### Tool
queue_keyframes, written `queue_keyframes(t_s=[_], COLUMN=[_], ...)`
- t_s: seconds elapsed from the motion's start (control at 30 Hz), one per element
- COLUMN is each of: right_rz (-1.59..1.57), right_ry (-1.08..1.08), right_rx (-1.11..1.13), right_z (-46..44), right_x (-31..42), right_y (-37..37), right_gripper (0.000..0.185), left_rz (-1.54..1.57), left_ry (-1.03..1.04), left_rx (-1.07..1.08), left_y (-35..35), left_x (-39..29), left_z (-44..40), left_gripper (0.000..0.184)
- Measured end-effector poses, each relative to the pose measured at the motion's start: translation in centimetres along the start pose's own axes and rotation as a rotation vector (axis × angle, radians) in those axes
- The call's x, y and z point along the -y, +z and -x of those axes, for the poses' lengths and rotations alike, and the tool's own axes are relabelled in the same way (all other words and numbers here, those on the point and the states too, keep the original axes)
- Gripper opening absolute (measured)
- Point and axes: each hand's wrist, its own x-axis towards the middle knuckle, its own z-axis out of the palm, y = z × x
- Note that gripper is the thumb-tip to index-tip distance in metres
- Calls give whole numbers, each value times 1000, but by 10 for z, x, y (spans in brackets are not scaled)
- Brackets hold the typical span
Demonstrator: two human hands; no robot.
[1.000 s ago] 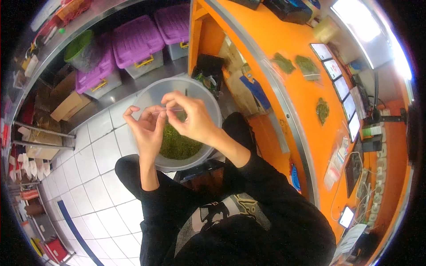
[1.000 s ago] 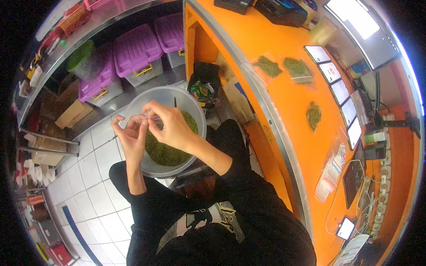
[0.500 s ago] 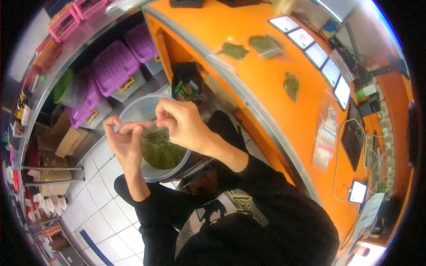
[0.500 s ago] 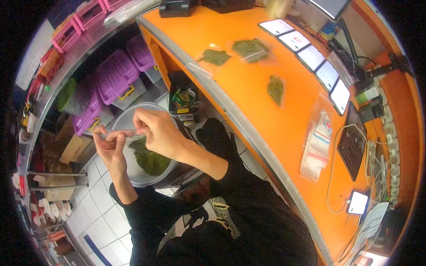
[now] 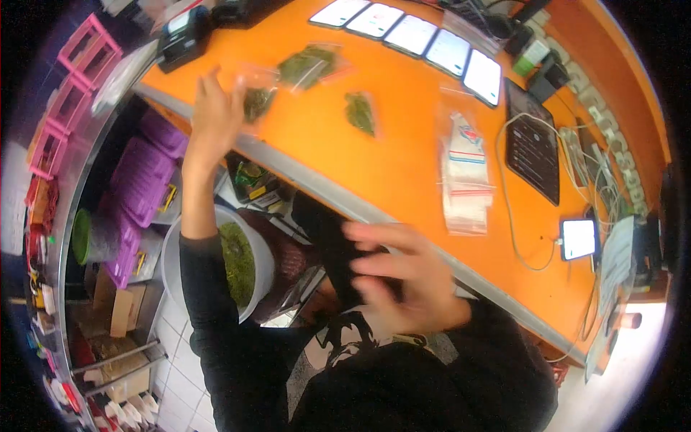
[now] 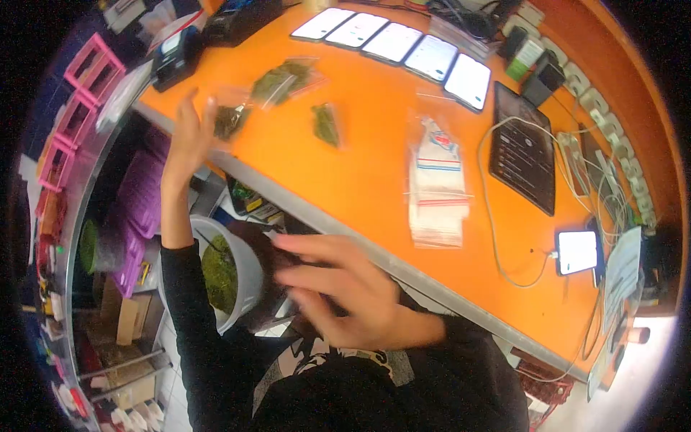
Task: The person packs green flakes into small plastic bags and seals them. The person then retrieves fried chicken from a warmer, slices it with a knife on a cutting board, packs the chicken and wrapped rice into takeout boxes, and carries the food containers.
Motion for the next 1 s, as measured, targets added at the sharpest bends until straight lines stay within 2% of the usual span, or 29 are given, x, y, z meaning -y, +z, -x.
queue_keyframes(t_s=[0.03, 0.1, 0.17, 0.23, 0.27, 0.33, 0.37, 0.4, 0.43, 0.5, 0.57, 0.63, 0.7, 0.9, 1.0], right_rz=[142, 555, 807, 929, 933, 1028, 1033, 1010, 985, 942, 890, 818, 808, 845, 828], right_ry=[-5, 66, 181, 394, 396, 278, 278, 217, 155, 154, 157, 308, 303, 262, 244], right_rx=[-109, -225, -201, -15, -12, 248, 247, 338, 429, 468, 515, 530, 530, 479, 476], right_z=[3, 15, 23, 28, 27, 23, 18, 11, 5, -3, -7, -10, -11, -11, -13], right_x=[9, 16, 11, 15, 15, 13, 9, 4, -1, -12, -19, -21, -24, -31, -35], right_y=[-17, -58, -100, -128, -135, -145, -148, -152, -155, -158, -158, -157, -158, -158, -161], right_gripper=[26, 24, 23, 22, 22, 23, 23, 23, 23, 23, 23, 25, 27, 28, 23], left_rz=[16, -224, -158, -93, 22, 140, 212, 283, 287, 171, 653, 590, 538, 547, 619], left_ry=[11, -271, -230, -201, -121, -40, -63, -85, -81, 180, 337, 437, 577, 506, 478], left_rx=[7, 321, 353, 368, 382, 397, 218, 37, 33, -194, 33, 262, 362, 463, 485], left_y=[9, 22, 32, 45, 54, 72, 85, 96, 90, 60, 47, 44, 55, 74, 68], left_x=[-8, -29, -36, -39, -38, -38, -40, -41, -56, -100, -128, -162, -191, -210, -209], left_z=[3, 18, 15, 3, -8, -23, -26, -28, -26, -10, 5, 39, 67, 91, 88], left_gripper=[56, 74, 80, 87, 87, 86, 83, 79, 79, 64, 51, 50, 59, 76, 74])
